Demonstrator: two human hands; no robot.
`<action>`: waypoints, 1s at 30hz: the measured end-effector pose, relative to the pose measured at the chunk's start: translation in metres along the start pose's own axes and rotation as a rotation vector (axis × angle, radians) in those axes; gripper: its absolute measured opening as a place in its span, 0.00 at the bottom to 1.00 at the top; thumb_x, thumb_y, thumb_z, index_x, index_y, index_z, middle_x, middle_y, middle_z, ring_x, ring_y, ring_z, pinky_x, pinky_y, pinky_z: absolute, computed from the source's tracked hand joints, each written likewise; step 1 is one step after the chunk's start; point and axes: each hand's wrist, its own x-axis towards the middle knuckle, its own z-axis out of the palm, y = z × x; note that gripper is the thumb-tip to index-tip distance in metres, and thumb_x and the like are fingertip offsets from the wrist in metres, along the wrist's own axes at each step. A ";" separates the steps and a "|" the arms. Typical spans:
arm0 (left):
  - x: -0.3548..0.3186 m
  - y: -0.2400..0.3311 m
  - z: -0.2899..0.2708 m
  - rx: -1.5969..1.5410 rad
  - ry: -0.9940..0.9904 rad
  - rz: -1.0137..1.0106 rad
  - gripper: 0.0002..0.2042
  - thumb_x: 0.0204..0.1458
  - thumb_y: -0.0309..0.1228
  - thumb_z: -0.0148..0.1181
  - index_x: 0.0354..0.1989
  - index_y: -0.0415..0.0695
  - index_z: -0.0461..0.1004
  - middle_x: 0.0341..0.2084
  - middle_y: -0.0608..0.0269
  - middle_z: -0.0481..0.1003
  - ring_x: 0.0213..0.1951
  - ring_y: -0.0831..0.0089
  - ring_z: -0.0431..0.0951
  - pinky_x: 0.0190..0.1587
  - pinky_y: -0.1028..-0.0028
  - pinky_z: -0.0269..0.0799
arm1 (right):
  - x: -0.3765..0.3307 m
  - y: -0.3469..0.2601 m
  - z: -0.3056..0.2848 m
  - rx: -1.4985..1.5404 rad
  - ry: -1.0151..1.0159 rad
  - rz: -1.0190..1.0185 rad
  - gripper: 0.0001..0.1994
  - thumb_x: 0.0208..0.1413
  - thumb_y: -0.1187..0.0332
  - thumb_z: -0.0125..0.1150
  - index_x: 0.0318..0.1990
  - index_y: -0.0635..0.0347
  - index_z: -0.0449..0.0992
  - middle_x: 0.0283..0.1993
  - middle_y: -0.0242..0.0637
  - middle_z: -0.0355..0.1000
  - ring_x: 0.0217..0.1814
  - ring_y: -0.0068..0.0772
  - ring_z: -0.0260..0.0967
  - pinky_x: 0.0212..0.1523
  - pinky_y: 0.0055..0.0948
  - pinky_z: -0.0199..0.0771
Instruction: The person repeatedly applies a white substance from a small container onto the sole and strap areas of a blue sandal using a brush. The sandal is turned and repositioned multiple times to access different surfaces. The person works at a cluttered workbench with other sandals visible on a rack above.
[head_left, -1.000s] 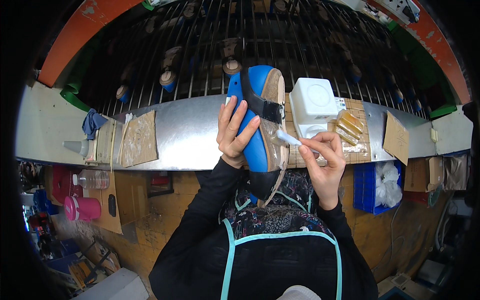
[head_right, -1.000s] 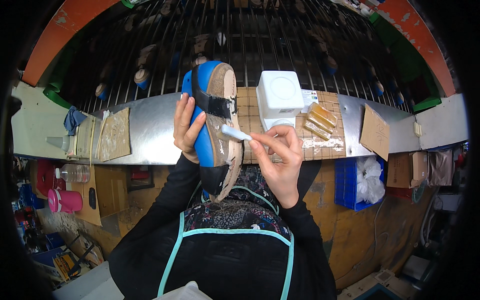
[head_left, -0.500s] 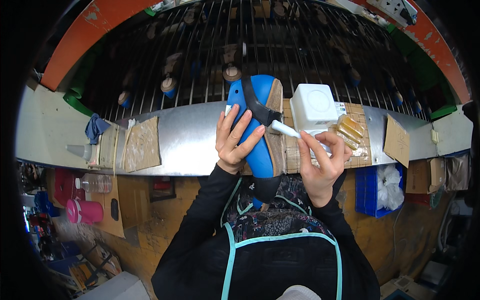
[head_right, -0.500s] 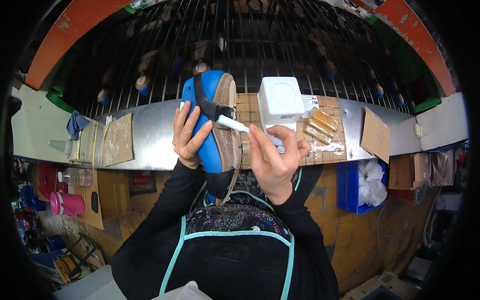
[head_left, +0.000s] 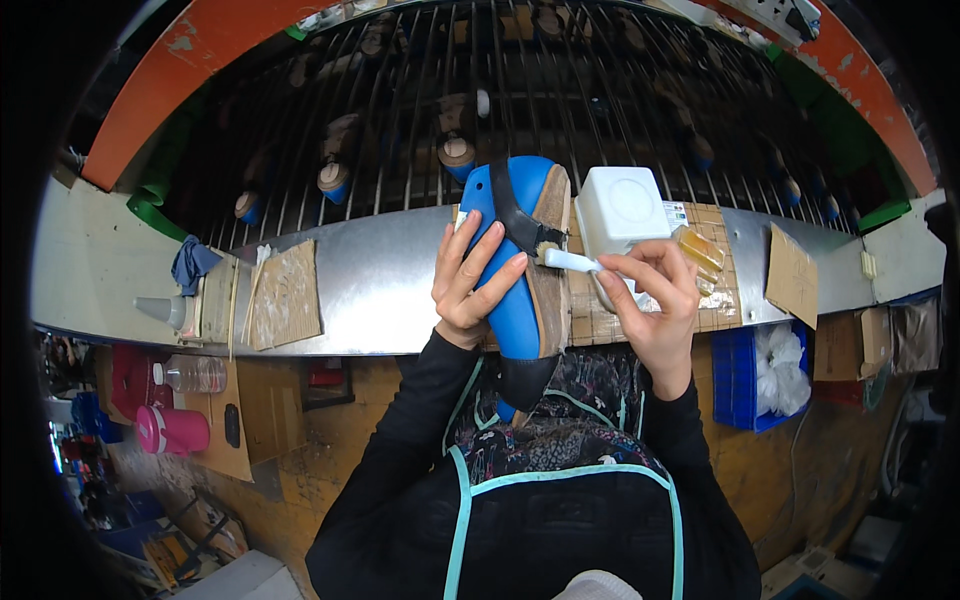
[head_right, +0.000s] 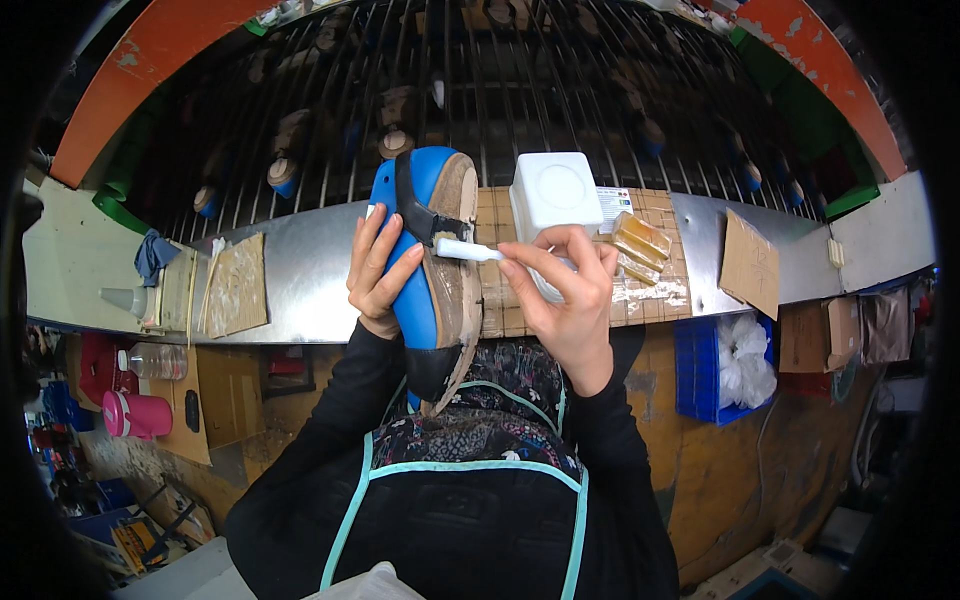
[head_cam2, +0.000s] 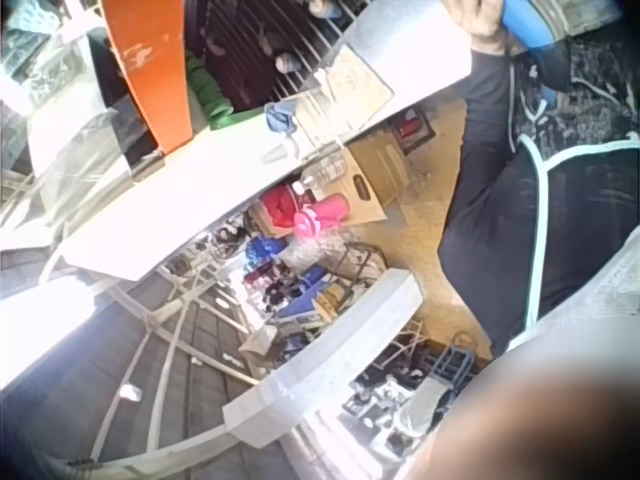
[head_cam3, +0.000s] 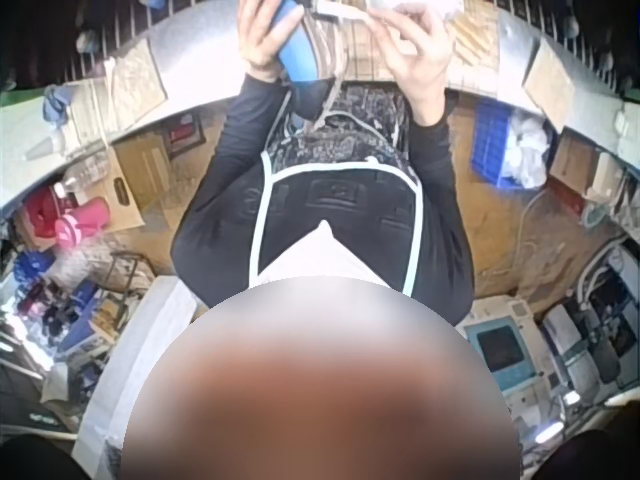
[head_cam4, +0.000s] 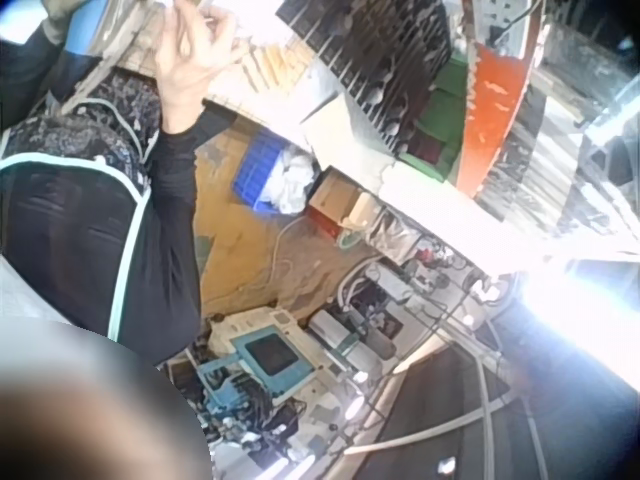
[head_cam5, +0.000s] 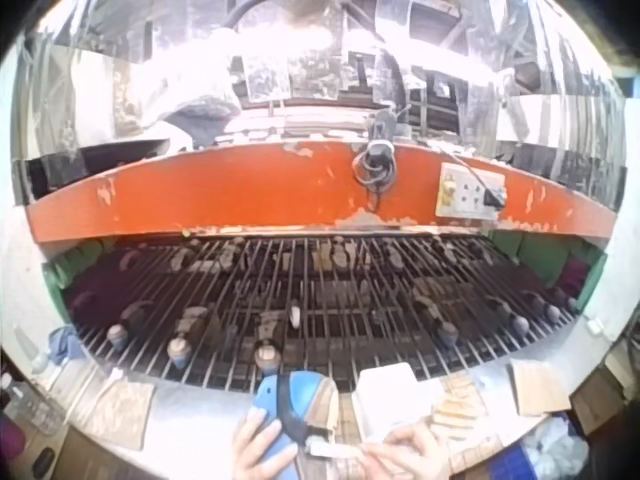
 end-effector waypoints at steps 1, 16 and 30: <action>0.000 0.000 0.000 0.000 0.000 0.000 0.18 0.42 0.30 0.68 0.44 0.60 0.79 0.52 0.61 0.77 0.57 0.53 0.73 0.59 0.50 0.66 | 0.002 0.001 -0.003 -0.014 -0.037 -0.011 0.08 0.45 0.69 0.71 0.35 0.53 0.84 0.31 0.28 0.70 0.30 0.24 0.64 0.39 0.28 0.52; 0.011 -0.002 0.000 0.030 0.073 -0.003 0.15 0.46 0.32 0.67 0.44 0.57 0.80 0.52 0.57 0.76 0.57 0.52 0.73 0.61 0.50 0.63 | 0.011 0.026 -0.006 0.385 -0.305 0.043 0.07 0.48 0.68 0.70 0.34 0.57 0.84 0.30 0.29 0.71 0.31 0.22 0.65 0.29 0.23 0.62; 0.014 -0.011 0.011 0.151 0.188 -0.046 0.14 0.52 0.33 0.63 0.47 0.55 0.77 0.53 0.55 0.76 0.58 0.56 0.73 0.68 0.56 0.50 | -0.025 0.008 -0.001 0.453 -0.201 0.180 0.08 0.48 0.70 0.70 0.37 0.59 0.84 0.34 0.30 0.70 0.32 0.22 0.65 0.27 0.19 0.65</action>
